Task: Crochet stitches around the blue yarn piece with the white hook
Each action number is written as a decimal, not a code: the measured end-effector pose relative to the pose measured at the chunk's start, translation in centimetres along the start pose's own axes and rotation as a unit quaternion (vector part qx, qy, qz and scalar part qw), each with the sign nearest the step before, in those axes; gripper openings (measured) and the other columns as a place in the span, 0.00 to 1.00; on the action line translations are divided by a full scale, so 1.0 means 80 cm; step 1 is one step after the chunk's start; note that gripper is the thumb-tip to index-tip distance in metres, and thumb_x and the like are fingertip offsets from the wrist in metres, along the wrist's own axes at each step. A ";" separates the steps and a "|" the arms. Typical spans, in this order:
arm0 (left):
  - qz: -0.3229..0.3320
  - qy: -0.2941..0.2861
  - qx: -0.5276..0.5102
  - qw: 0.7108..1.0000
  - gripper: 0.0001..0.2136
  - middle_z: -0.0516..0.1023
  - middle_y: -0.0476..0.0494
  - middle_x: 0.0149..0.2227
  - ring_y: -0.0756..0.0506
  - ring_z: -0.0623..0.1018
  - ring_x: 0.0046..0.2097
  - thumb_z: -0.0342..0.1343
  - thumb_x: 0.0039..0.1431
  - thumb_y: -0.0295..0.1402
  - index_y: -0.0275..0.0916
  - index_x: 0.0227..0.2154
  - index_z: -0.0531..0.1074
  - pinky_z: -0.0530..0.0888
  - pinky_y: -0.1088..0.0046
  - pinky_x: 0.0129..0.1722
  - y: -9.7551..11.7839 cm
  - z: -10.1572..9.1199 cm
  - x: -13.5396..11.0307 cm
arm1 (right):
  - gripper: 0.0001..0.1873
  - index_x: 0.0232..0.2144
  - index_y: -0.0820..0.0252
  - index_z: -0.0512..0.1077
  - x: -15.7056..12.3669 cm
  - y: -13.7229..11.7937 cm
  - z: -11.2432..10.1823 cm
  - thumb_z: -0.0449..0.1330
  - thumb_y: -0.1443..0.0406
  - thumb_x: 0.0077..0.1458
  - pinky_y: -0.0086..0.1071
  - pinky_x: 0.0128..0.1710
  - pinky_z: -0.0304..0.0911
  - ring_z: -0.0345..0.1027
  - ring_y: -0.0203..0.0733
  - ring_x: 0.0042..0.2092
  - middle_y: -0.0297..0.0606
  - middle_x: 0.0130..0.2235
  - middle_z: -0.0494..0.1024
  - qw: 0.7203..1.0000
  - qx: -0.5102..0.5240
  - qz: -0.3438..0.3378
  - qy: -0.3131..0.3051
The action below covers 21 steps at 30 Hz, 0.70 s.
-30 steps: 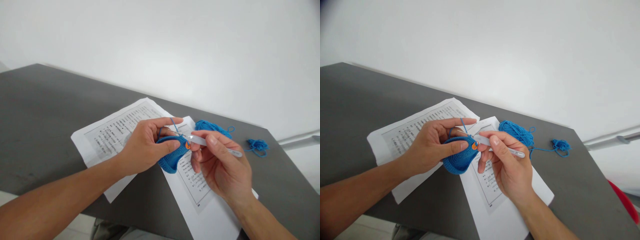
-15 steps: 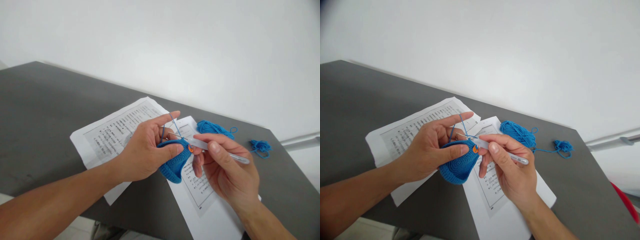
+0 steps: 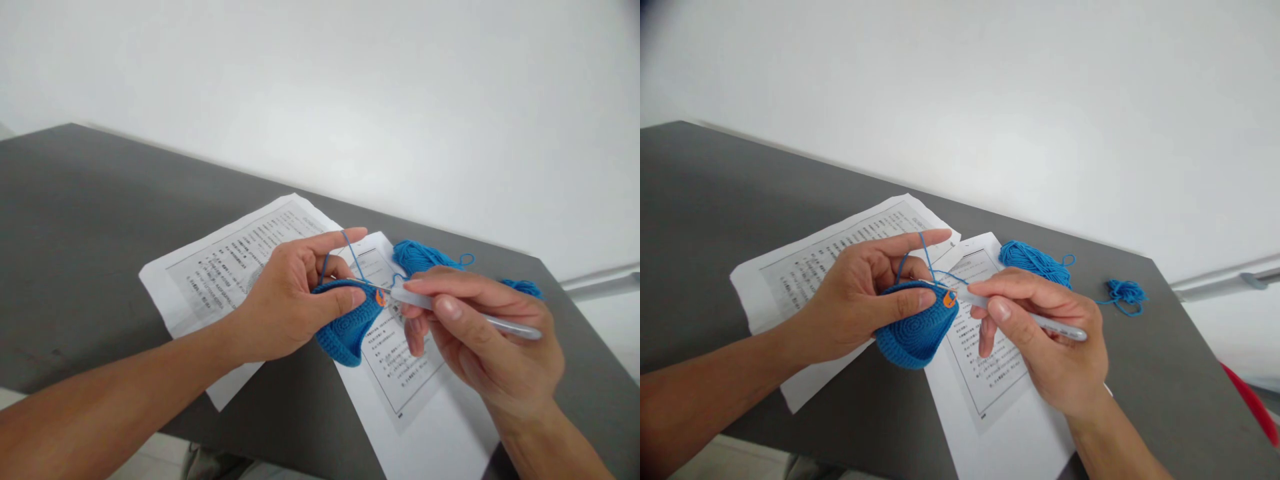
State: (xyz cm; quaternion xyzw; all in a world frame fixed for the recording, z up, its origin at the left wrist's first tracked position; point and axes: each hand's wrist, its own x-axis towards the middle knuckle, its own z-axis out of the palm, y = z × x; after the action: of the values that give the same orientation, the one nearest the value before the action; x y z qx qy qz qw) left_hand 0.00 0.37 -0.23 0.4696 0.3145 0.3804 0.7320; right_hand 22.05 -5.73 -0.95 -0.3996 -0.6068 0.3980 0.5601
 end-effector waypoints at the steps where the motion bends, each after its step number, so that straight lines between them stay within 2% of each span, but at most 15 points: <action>1: -0.002 0.003 0.002 1.000 0.40 0.80 0.53 0.28 0.52 0.75 0.28 0.76 0.46 0.22 0.32 0.65 0.74 0.71 0.80 0.26 0.000 0.000 0.000 | 0.09 0.47 0.52 0.87 0.000 0.000 -0.002 0.70 0.62 0.66 0.33 0.25 0.75 0.77 0.38 0.24 0.37 0.30 0.85 1.000 -0.007 -0.007 -0.004; 10: 0.007 0.014 0.020 1.000 0.37 0.80 0.51 0.28 0.52 0.75 0.27 0.74 0.49 0.25 0.32 0.66 0.75 0.71 0.80 0.25 0.000 -0.001 0.002 | 0.10 0.48 0.50 0.87 -0.003 -0.002 -0.011 0.67 0.64 0.68 0.38 0.27 0.71 0.76 0.42 0.26 0.37 0.28 0.83 0.996 -0.073 -0.048 -0.021; 14: 0.021 0.016 0.046 0.999 0.37 0.80 0.51 0.28 0.52 0.75 0.27 0.73 0.52 0.26 0.33 0.67 0.73 0.71 0.80 0.25 -0.002 -0.004 0.003 | 0.11 0.49 0.49 0.86 -0.003 -0.004 -0.008 0.66 0.65 0.68 0.40 0.28 0.69 0.75 0.43 0.28 0.38 0.28 0.84 0.991 -0.108 -0.074 -0.013; 17: 0.031 0.024 0.080 0.996 0.36 0.81 0.51 0.29 0.52 0.75 0.27 0.72 0.54 0.27 0.34 0.68 0.73 0.71 0.79 0.25 -0.003 -0.003 0.001 | 0.11 0.48 0.49 0.87 0.001 -0.009 -0.003 0.67 0.66 0.67 0.43 0.29 0.71 0.75 0.44 0.27 0.37 0.26 0.83 0.985 -0.144 -0.097 -0.008; 21: 0.030 0.042 0.111 0.993 0.37 0.80 0.51 0.28 0.51 0.74 0.27 0.71 0.53 0.27 0.36 0.69 0.72 0.69 0.78 0.24 -0.001 0.000 -0.001 | 0.14 0.49 0.47 0.87 0.004 -0.015 -0.001 0.68 0.69 0.64 0.40 0.25 0.71 0.76 0.45 0.27 0.36 0.27 0.83 0.978 -0.174 -0.114 -0.016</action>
State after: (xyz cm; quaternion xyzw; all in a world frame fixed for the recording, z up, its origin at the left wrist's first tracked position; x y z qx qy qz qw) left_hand -0.03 0.25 -0.29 0.5410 0.3705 0.3845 0.6498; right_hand 22.07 -5.90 0.26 -0.4129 -0.7172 0.2260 0.5139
